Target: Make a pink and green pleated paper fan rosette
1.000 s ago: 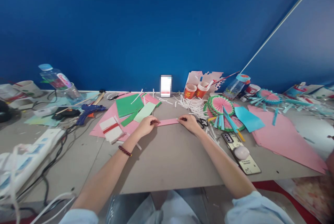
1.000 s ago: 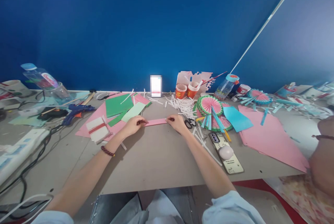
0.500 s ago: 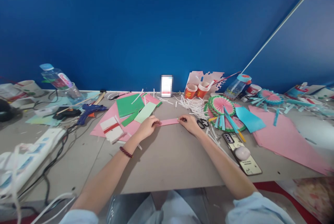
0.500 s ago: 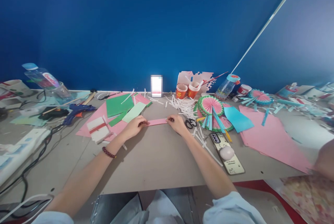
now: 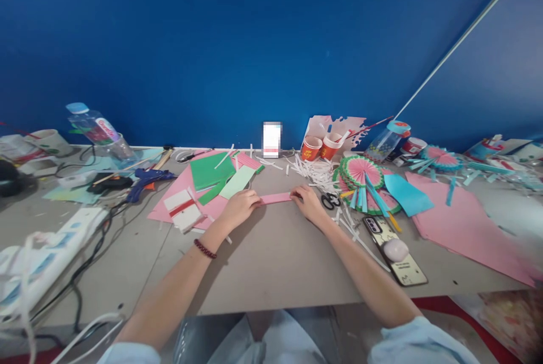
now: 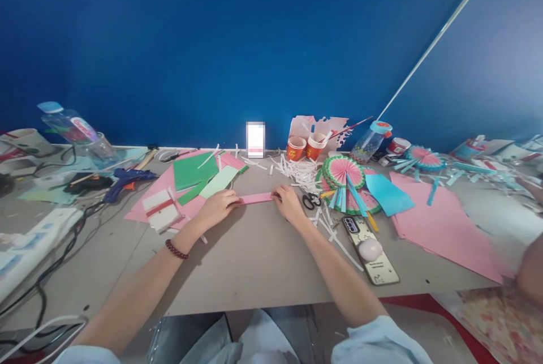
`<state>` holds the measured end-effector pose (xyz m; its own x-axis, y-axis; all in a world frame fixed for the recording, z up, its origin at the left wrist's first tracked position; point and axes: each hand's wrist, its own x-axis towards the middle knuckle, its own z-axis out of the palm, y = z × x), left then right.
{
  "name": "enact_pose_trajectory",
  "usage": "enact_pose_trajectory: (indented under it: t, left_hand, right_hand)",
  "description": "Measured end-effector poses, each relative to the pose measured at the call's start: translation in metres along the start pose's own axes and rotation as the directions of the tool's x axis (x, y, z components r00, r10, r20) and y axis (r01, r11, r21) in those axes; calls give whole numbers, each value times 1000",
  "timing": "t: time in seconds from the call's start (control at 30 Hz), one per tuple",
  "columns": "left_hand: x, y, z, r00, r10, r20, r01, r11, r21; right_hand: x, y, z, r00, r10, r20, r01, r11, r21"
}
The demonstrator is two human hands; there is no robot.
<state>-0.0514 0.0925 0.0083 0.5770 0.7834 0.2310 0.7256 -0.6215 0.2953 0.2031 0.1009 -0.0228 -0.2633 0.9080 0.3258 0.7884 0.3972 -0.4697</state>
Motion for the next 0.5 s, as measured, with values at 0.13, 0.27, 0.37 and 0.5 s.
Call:
enact_pose_trajectory:
  t: [0.13,0.27,0.37,0.5]
  left_hand:
    - [-1,-1,3,997,81,-5,-79,985,156]
    - [-2,1,6,994,107,-9,-101,960,261]
    - [-2,1,10,994,111,-16,-102,956,276]
    - [-1,-2,16,993,120,-12,-110,947,301]
  right_hand:
    - [-1,-9,-6,993,-106,43,111,987,-116]
    - [-2,-21,-8,972,-174,160,216,929,-302]
    - [-5,-31,-8,961,-148,235,234,887,-399]
    - [-10,-40,-9,968,-118,221,210,864,-457]
